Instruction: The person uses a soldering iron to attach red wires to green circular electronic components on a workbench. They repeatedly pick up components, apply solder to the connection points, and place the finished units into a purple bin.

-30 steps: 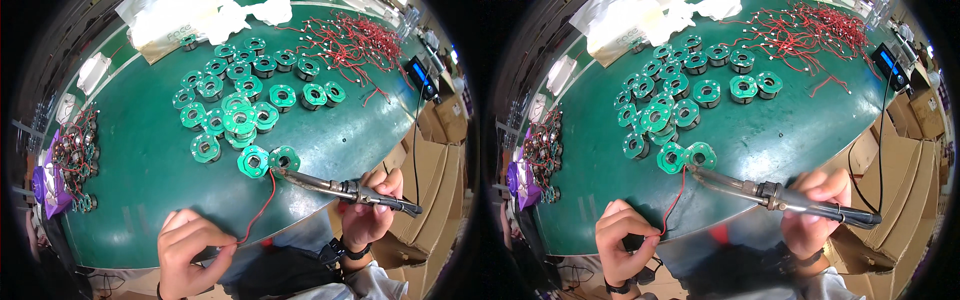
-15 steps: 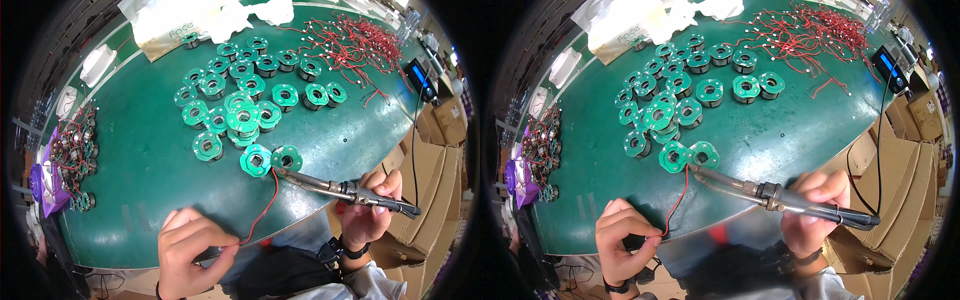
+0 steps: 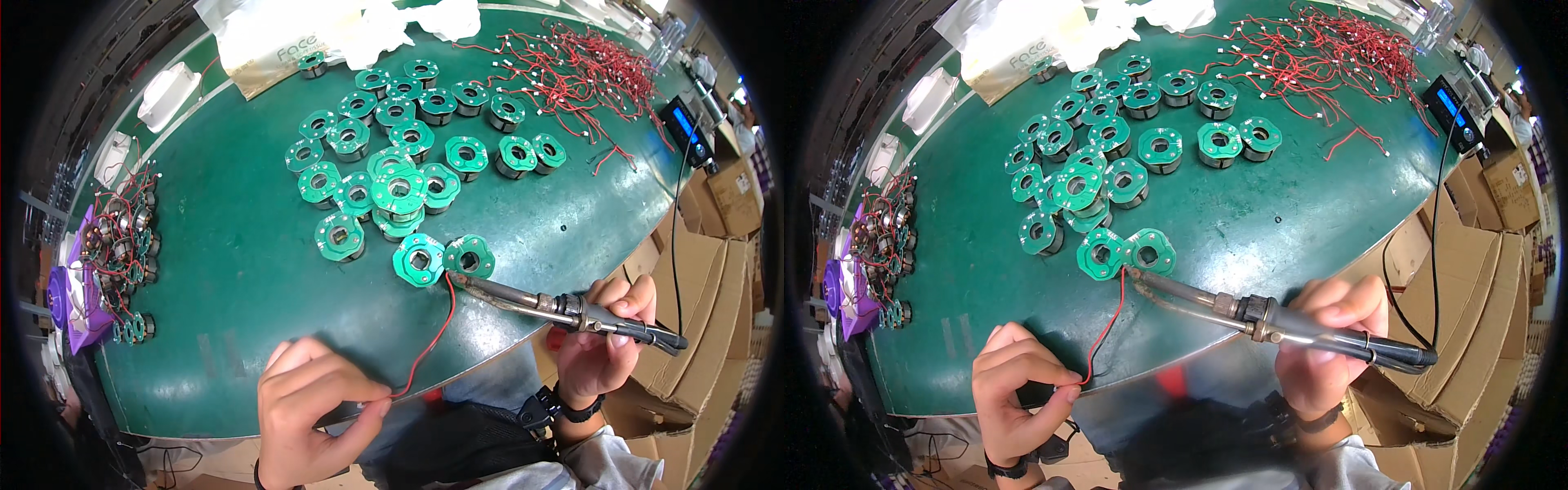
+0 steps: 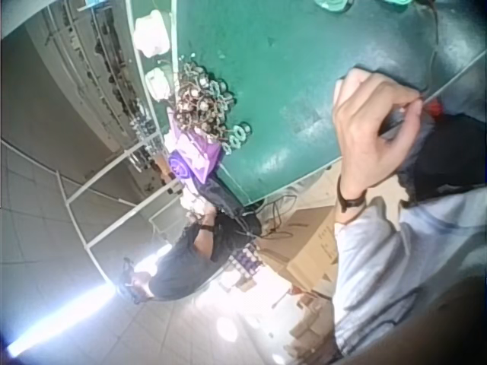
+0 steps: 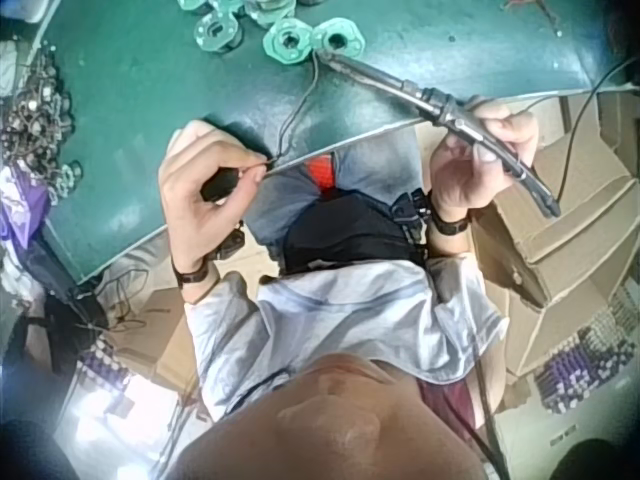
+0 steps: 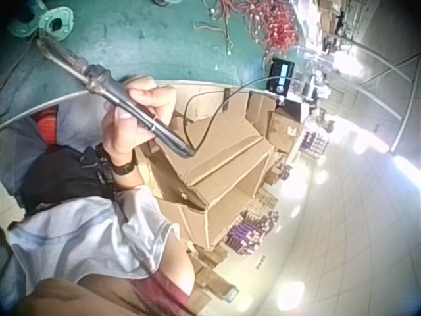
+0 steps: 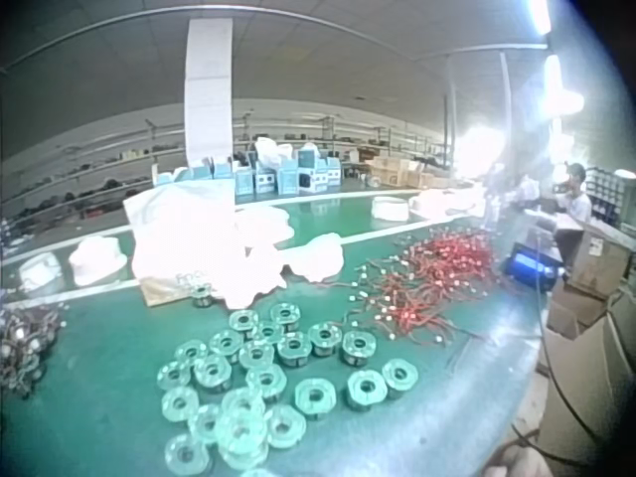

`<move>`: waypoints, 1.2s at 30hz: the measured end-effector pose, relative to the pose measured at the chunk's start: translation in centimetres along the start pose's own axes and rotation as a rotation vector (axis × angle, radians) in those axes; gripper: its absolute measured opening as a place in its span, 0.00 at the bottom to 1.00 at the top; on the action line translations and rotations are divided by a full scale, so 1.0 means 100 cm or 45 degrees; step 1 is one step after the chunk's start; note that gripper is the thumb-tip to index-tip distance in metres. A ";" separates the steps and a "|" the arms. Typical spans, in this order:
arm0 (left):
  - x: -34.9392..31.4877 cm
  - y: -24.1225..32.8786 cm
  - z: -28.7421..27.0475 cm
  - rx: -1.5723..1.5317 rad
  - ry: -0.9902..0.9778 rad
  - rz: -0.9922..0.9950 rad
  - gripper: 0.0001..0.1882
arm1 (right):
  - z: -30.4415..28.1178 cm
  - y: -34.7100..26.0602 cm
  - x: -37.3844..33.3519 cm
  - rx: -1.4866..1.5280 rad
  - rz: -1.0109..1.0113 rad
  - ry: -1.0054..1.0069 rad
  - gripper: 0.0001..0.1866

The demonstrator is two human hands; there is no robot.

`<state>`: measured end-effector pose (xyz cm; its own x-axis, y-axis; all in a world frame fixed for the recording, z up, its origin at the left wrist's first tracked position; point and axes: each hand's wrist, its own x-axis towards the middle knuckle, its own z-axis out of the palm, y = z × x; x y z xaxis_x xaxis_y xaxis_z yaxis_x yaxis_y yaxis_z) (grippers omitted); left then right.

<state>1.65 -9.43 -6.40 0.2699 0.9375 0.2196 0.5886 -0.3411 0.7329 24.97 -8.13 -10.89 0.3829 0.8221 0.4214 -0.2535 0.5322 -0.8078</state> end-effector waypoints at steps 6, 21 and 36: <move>0.000 0.000 -0.001 -0.001 -0.015 -0.007 0.07 | 0.000 0.000 0.000 -0.003 -0.005 -0.008 0.17; 0.000 0.000 -0.002 0.008 -0.036 -0.006 0.07 | -0.002 -0.001 0.001 0.026 0.017 0.009 0.17; 0.000 0.000 -0.001 0.010 -0.028 -0.008 0.07 | -0.002 -0.002 0.000 -0.006 0.045 -0.016 0.19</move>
<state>1.58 -9.45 -6.31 0.2833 0.9378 0.2008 0.5961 -0.3362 0.7291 25.23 -8.27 -10.75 0.3623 0.8429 0.3978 -0.2624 0.5018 -0.8242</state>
